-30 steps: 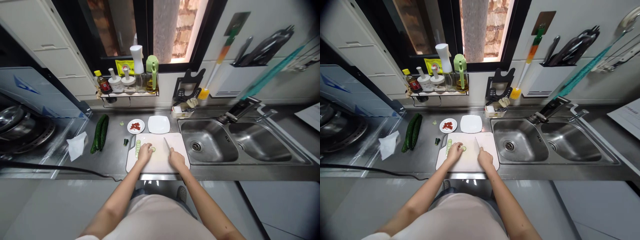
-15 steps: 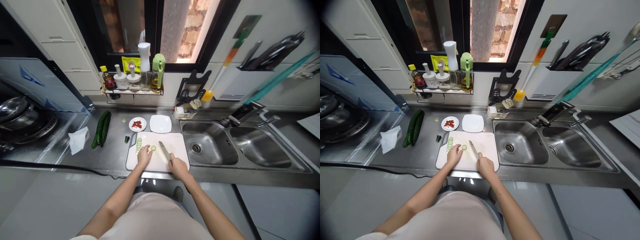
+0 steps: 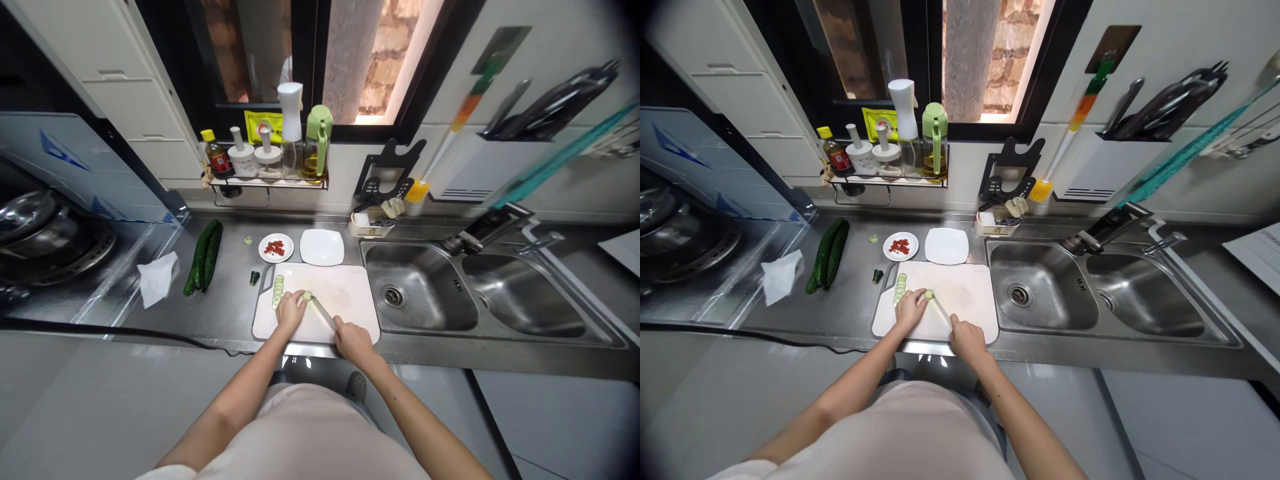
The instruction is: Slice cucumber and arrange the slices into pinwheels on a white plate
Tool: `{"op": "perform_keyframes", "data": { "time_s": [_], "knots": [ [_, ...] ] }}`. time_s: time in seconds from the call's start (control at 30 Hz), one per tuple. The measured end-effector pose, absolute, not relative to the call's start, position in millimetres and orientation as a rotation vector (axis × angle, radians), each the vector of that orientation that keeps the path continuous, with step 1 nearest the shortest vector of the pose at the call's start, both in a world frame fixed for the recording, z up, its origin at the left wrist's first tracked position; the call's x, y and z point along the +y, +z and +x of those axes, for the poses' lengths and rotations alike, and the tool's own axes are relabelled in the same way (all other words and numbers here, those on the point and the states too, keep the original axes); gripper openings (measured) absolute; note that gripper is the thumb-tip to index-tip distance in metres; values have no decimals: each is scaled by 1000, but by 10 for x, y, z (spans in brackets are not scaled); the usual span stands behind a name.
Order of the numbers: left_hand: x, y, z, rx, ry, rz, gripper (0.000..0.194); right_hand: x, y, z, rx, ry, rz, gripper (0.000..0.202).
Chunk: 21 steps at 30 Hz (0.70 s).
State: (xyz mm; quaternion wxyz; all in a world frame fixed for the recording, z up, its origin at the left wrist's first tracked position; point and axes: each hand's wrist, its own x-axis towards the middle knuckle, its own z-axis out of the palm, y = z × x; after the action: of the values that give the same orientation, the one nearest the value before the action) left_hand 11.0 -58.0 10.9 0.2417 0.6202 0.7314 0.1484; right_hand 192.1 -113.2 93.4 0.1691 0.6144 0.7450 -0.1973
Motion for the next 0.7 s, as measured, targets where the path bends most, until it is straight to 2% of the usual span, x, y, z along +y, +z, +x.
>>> {"op": "perform_keyframes", "data": {
  "time_s": [0.37,0.7],
  "knots": [
    [-573,112,143,2022,385,1689,37,-1109,895,1931,2137,-567,1725,27],
    [-574,148,156,2029,404,1658,29,-1034,895,1952,2157,-550,1634,33]
  ]
}}
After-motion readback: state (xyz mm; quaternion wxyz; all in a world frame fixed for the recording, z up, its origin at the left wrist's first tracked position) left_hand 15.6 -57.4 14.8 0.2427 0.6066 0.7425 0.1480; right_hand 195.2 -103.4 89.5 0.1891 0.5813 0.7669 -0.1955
